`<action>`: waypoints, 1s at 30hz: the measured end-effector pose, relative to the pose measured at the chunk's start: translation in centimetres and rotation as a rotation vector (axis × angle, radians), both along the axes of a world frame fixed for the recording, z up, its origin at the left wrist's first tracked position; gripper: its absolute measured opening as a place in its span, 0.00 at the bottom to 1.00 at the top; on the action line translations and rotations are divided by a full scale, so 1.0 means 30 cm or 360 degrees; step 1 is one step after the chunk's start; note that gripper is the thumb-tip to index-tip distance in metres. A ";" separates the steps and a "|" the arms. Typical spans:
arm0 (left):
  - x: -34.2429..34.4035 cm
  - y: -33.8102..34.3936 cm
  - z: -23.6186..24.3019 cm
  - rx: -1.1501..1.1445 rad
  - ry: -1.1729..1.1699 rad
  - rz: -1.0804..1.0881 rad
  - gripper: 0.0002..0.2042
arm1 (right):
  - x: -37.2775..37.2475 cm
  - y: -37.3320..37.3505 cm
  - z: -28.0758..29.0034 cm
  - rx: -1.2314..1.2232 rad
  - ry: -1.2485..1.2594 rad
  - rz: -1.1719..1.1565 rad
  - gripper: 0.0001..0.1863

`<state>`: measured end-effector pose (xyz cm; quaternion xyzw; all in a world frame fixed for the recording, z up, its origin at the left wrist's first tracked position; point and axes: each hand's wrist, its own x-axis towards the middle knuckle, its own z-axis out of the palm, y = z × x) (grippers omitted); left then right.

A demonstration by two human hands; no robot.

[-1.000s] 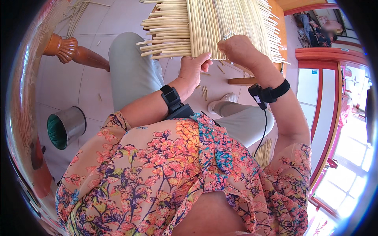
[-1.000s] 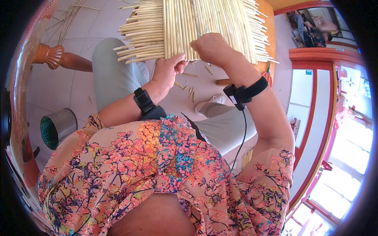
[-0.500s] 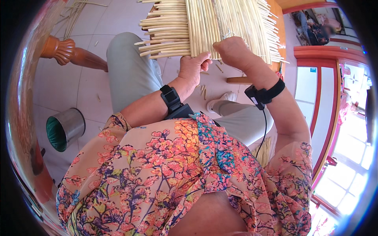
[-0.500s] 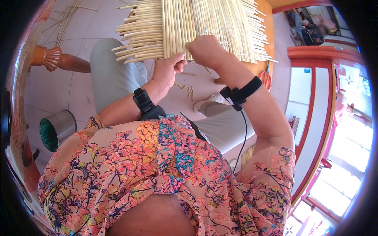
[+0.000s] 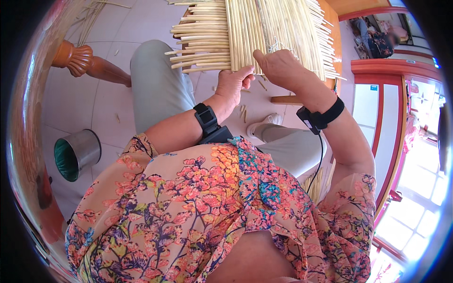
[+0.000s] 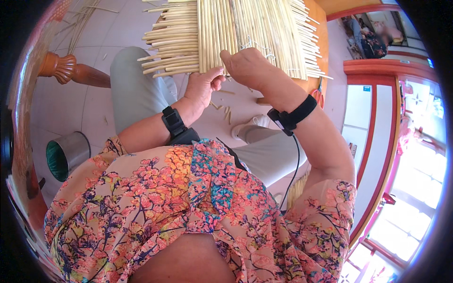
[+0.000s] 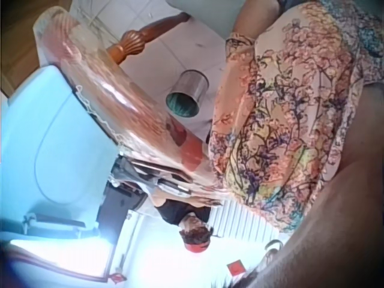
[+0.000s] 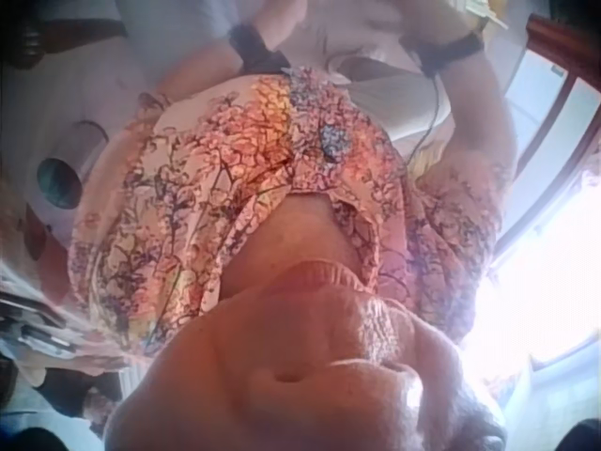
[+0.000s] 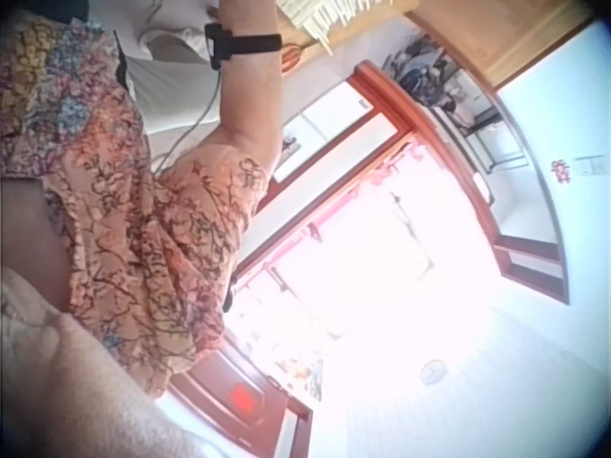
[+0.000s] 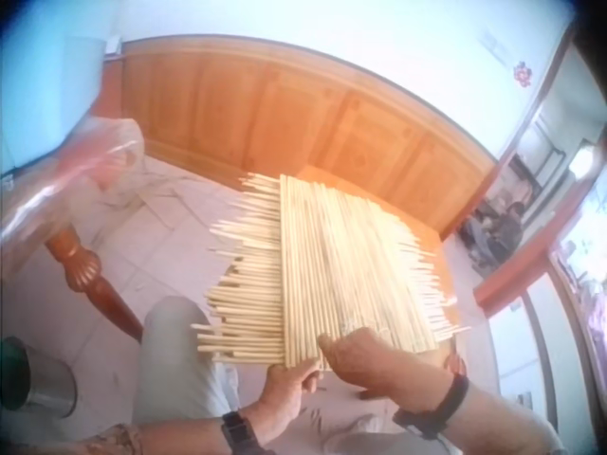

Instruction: Weaving and binding thin bamboo strips together using white thread and scissors to create a mat.

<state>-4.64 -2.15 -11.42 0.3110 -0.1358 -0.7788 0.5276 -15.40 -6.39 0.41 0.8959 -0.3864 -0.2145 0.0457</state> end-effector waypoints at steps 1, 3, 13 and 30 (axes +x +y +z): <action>-0.003 -0.001 -0.001 0.0011 0.0004 0.0001 0.05 | -0.006 0.001 0.000 -0.0005 -0.0053 0.0046 0.07; -0.006 -0.002 0.000 0.0022 0.0010 -0.0001 0.05 | -0.011 0.004 0.001 -0.0010 -0.0104 0.0090 0.07; -0.007 0.001 0.020 0.0016 0.0019 0.0063 0.04 | 0.004 0.010 -0.034 0.0080 -0.0129 -0.0021 0.07; -0.002 -0.006 0.037 -0.0078 -0.0125 -0.0003 0.05 | -0.005 0.059 -0.022 -0.0013 -0.0327 -0.0498 0.14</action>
